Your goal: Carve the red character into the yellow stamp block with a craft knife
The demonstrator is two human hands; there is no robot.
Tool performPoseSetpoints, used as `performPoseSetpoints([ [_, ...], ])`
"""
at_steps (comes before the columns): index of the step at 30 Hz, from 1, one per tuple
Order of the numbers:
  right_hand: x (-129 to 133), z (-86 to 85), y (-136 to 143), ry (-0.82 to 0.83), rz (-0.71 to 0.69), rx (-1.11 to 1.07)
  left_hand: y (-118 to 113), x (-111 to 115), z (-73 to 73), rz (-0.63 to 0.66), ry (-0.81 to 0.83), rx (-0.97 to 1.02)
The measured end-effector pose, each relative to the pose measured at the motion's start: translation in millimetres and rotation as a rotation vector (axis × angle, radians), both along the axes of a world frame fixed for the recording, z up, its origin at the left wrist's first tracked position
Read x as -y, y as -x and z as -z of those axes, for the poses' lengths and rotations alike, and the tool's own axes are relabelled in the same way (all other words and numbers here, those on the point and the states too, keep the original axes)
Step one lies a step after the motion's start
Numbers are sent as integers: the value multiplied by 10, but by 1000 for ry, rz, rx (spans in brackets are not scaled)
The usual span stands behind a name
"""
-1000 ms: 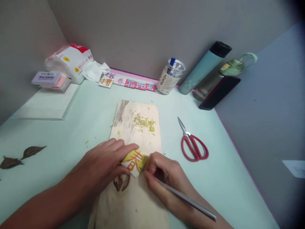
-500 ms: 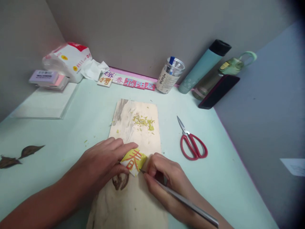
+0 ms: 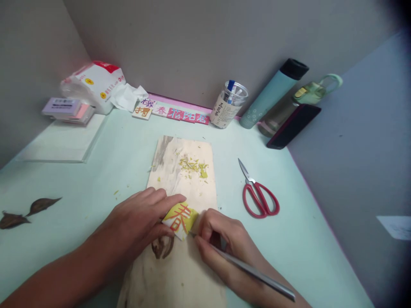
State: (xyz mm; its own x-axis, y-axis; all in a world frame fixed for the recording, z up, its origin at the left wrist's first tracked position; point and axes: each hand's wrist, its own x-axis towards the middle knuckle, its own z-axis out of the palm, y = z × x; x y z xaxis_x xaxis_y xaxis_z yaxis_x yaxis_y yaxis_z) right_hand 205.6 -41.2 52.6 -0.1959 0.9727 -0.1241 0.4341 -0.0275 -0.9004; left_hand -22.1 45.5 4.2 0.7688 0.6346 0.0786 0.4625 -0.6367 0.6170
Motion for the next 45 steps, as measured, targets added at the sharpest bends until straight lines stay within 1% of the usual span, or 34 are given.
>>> performPoseSetpoints([
  [6, 9, 26, -3, 44, 29, -31, -20, 19, 20, -26, -8, -22],
  [12, 25, 90, 53, 93, 134, -96, -32, 34, 16, -37, -25, -16],
  [16, 24, 92, 104, 88, 207, -110, -25, 42, -2, -41, -34, 2],
  [20, 17, 107, 129, 89, 274, -128, -26, 52, 15, -45, -48, 20],
  [26, 34, 155, 136, 72, 323, -153, -23, 93, 55, -109, -38, 71],
  [28, 41, 175, 123, 21, 302, -138, -27, 108, 53, -129, -22, 86],
  [31, 44, 209, 98, -122, 228, -61, -40, 128, 44, -159, -12, 107],
  [35, 31, 262, 74, -445, 97, 63, -43, 146, 43, -171, -10, 118],
  [37, 23, 284, 65, -575, 34, 114, -33, 146, 49, -176, -16, 104],
  [39, 18, 299, 57, -628, -9, 159, -23, 143, 55, -185, -17, 90],
  [42, 17, 307, 48, -640, -16, 193, -31, 150, 66, -162, 3, 122],
  [45, 20, 313, 44, -630, -10, 192, -78, 179, 75, -120, -52, 196],
])
